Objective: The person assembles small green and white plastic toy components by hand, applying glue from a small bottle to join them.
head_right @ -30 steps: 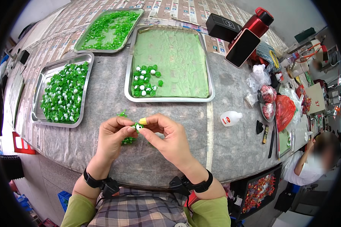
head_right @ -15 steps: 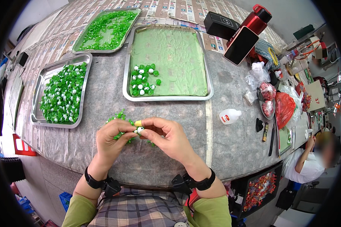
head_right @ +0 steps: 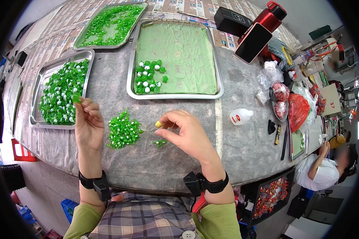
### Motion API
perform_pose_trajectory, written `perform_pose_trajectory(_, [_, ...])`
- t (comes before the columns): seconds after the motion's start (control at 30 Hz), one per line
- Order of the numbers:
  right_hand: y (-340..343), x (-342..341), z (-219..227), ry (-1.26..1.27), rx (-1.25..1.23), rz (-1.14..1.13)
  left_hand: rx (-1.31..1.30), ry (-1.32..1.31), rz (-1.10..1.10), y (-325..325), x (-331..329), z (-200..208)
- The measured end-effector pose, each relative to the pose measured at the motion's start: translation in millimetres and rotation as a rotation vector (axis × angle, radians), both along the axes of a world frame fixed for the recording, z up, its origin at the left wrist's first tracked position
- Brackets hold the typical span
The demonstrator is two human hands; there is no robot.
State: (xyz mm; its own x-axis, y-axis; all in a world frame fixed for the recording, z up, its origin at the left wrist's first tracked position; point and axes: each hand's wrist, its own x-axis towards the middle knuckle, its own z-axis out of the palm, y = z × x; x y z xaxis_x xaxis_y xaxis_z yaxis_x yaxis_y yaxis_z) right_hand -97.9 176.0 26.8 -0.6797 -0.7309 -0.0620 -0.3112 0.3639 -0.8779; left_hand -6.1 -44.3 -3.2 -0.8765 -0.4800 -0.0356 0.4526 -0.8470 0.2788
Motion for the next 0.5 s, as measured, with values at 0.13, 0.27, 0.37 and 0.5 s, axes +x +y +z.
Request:
perform_pose_trajectory(0.13, [-7, 8, -5, 0.335, 0.199, 0.156, 0.111, 0.033, 0.052, -13, 2, 7])
perform_pose_trajectory(0.27, [-14, 18, -15, 0.525, 0.276, 0.212, -0.131, -0.077, -0.069, 10, 0, 8])
perform_pose_trajectory(0.37, [-18, 15, -17, 0.463, 0.262, 0.216, -0.373, -0.159, -0.149, 28, 3, 7])
perform_pose_trajectory(0.5, [-14, 13, -6, 0.028, -0.042, -0.036, -0.734, -0.319, -0.261, 44, 4, 11])
